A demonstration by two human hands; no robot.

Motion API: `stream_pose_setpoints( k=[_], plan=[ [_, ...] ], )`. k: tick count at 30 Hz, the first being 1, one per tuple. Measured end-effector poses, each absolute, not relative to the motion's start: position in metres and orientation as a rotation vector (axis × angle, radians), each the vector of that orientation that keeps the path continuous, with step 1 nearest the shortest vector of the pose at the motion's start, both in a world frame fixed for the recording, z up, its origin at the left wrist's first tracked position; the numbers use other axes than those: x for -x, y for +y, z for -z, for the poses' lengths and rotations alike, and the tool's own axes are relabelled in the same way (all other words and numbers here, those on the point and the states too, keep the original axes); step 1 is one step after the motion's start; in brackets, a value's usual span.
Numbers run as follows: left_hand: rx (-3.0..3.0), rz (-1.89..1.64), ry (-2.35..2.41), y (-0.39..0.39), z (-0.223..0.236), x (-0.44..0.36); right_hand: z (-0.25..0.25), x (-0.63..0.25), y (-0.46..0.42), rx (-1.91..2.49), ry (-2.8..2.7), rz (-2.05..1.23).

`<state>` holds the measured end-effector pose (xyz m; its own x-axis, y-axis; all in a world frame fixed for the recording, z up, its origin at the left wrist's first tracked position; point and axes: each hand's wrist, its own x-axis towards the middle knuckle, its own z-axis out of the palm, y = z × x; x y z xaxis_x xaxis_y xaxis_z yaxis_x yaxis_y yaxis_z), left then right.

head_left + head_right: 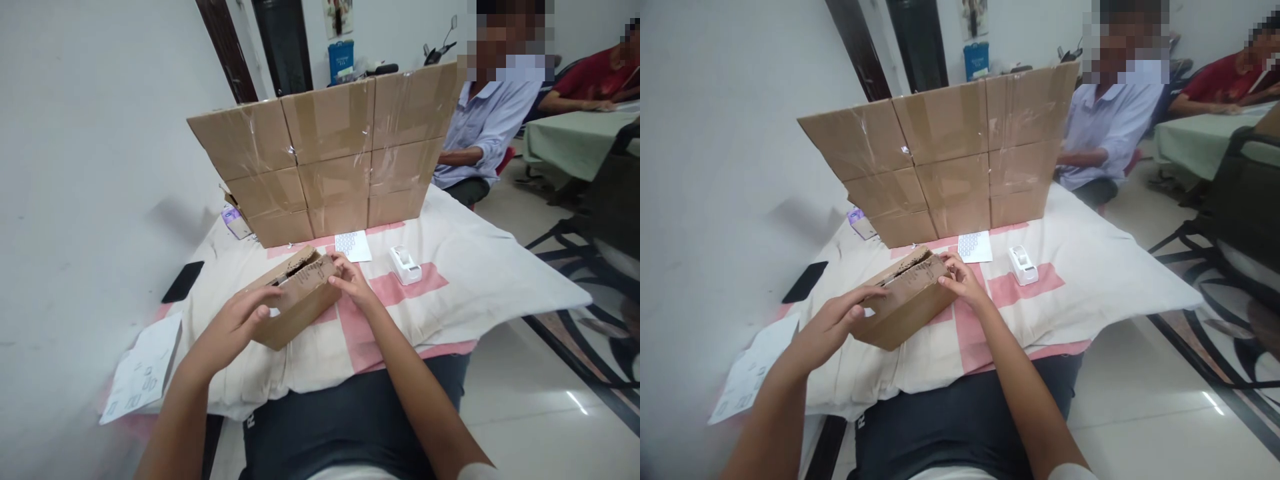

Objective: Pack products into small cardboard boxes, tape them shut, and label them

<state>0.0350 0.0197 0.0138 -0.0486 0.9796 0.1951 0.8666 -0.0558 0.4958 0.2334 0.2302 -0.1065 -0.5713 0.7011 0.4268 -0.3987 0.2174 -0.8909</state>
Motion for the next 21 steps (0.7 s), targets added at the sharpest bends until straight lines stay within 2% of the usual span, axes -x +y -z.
stream_pose_setpoints(
  k=[7, 17, 21],
  plan=[
    [-1.986, -0.802, 1.794, 0.04, -0.02, -0.025, 0.111, -0.232, 0.231, 0.271, -1.558, -1.527],
    [-2.212, -0.917, 1.947, 0.049, -0.007, -0.018, 0.118, -0.229, 0.232, 0.222, -1.553, -1.513],
    [-2.187, -0.846, 2.119, 0.06, 0.006, -0.007, 0.115, -0.233, 0.223, 0.388, -1.653, -1.381]
  ],
)
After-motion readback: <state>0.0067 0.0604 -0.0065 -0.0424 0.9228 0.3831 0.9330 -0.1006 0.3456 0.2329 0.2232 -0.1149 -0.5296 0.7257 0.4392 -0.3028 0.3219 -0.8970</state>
